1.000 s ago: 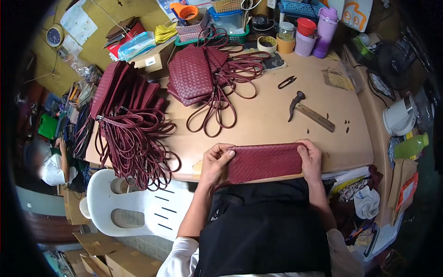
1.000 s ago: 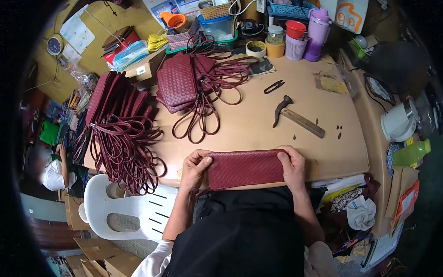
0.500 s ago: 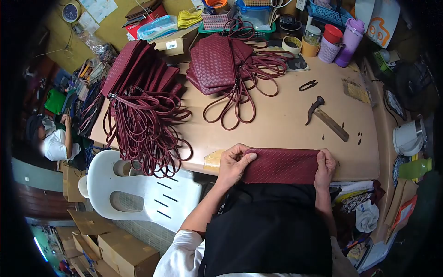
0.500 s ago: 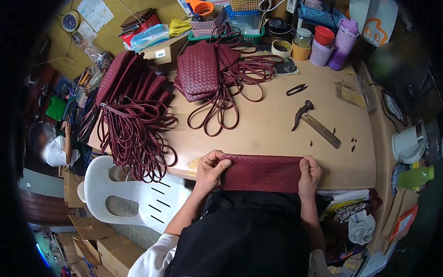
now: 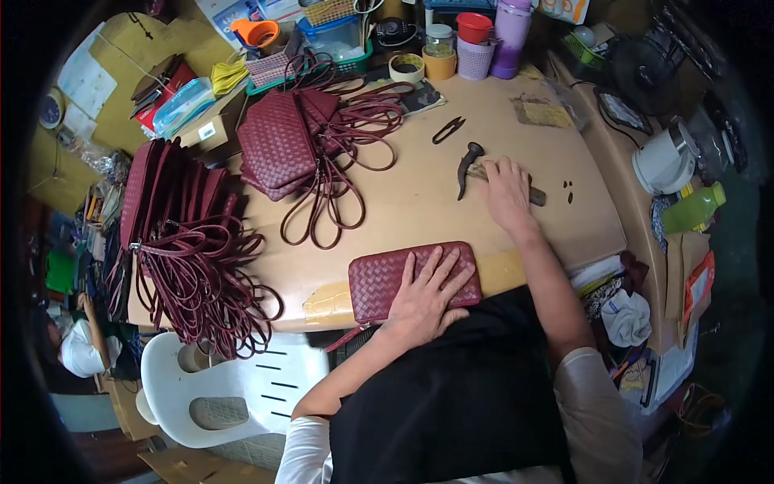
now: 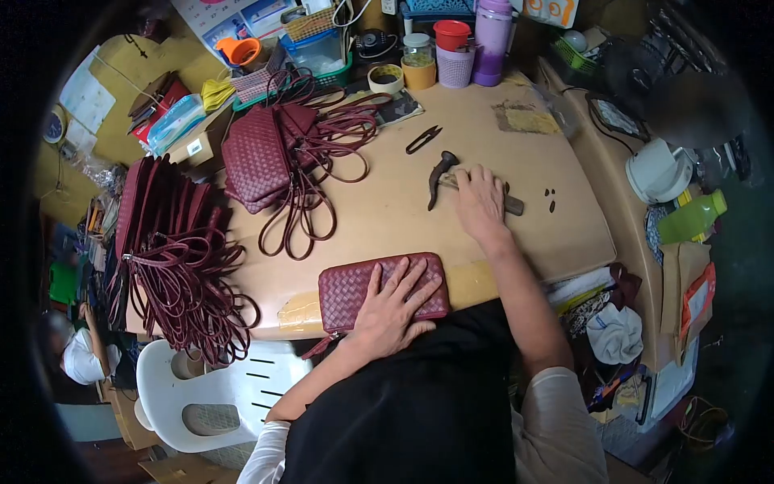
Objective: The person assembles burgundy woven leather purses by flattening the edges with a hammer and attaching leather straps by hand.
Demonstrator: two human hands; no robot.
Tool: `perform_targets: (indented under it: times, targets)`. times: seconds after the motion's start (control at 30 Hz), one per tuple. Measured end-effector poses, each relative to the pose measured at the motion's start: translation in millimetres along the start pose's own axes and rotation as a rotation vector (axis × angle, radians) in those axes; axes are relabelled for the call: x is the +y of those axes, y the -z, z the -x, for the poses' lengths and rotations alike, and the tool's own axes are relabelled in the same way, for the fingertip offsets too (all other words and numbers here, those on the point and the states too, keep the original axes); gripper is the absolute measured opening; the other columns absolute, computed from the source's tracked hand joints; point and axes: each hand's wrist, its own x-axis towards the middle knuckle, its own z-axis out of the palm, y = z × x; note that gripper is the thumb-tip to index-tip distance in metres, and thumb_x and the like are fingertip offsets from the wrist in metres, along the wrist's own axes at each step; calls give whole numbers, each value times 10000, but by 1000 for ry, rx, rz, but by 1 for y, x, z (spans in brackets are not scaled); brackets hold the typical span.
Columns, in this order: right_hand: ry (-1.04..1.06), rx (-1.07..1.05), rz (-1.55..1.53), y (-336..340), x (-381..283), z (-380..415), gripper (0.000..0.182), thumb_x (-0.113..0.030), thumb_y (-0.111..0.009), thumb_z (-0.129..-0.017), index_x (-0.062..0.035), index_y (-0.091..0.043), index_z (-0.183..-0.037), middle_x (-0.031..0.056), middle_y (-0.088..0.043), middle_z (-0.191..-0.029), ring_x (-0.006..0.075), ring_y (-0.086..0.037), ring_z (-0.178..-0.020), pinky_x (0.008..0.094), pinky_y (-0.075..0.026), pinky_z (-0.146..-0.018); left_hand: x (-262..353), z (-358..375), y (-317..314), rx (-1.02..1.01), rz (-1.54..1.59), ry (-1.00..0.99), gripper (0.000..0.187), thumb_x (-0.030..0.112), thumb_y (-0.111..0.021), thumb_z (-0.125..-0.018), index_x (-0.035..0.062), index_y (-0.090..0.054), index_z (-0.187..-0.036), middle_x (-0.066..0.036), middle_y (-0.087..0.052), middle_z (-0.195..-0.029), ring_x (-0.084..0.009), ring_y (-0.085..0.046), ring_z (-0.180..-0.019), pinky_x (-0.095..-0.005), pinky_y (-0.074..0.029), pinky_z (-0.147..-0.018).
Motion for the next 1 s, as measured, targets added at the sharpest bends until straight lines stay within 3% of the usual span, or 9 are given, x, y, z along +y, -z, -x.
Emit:
perform_targets:
  times: [0.07, 0.17, 0.23, 0.27, 0.33, 0.57, 0.63, 0.93, 1.0]
  targets:
    - [-4, -170, 26, 2, 1, -4, 345, -282, -590, -918, -47, -551, -1168, 182, -579, -1040, 346, -551, -1034, 432, -441, -888, -4, -5, -12, -68, -131, 44, 751, 475, -638, -839, 180, -353, -1468, -115, -314, -1517, -330, -271, -1413, -569, -168, -1143]
    - [-365, -357, -410, 39, -5, -2, 320, -289, -555, -950, -28, -549, -1135, 188, -626, -1001, 329, -612, -974, 442, -472, -830, -6, -2, -9, -60, -90, 39, 694, 502, -601, -859, 178, -402, -1440, -115, -356, -1488, -321, -297, -1398, -566, -168, -1145]
    - [-691, -623, -1047, 60, -8, 21, 290, -260, -524, -967, -9, -533, -1111, 222, -637, -982, 418, -598, -968, 474, -461, -806, -7, -2, -9, -60, -49, 47, 678, 508, -592, -863, 175, -421, -1428, -117, -373, -1475, -319, -306, -1392, -564, -170, -1145]
    - [-692, -628, -1044, 62, -8, 36, 290, -260, -524, -967, -9, -533, -1111, 222, -637, -982, 418, -598, -968, 474, -461, -806, -7, -2, -9, -51, -56, 47, 665, 516, -583, -865, 175, -436, -1417, -117, -389, -1461, -317, -314, -1386, -562, -172, -1145]
    - [9, -310, -654, 66, -9, 61, 314, -267, -538, -963, -5, -522, -1137, 218, -652, -995, 424, -612, -942, 477, -481, -799, -7, -3, -10, -43, -59, 45, 654, 525, -574, -868, 175, -452, -1406, -117, -404, -1448, -315, -323, -1381, -560, -173, -1145]
    - [-144, -348, -561, 115, -39, 54, 365, -291, -546, -955, -7, -501, -1179, 228, -652, -1001, 438, -599, -968, 492, -474, -817, -6, -4, -12, -14, -27, 71, 626, 500, -584, -868, 178, -469, -1393, -110, -434, -1424, -316, -351, -1362, -557, -196, -1137]
    - [-52, -721, -257, 99, -40, 55, 378, -334, -514, -966, -13, -508, -1166, 243, -645, -1002, 443, -597, -970, 516, -468, -825, -6, -3, -12, -5, -21, 71, 623, 494, -587, -868, 177, -470, -1391, -110, -437, -1421, -316, -354, -1360, -556, -200, -1136]
    - [-129, -688, -370, 90, -13, 57, 360, -340, -543, -945, -16, -517, -1100, 263, -648, -900, 444, -617, -913, 523, -467, -809, 4, 19, 2, -44, -127, 235, 649, 431, -663, -824, 207, -468, -1400, -103, -361, -1483, -337, -308, -1386, -621, -190, -1108]
    - [38, -570, -324, 110, -6, 42, 352, -335, -555, -940, -11, -521, -1076, 270, -642, -862, 449, -619, -887, 521, -469, -798, -3, 28, -4, -7, -152, 267, 632, 415, -665, -825, 253, -469, -1403, -97, -364, -1481, -345, -295, -1393, -661, -187, -1083]
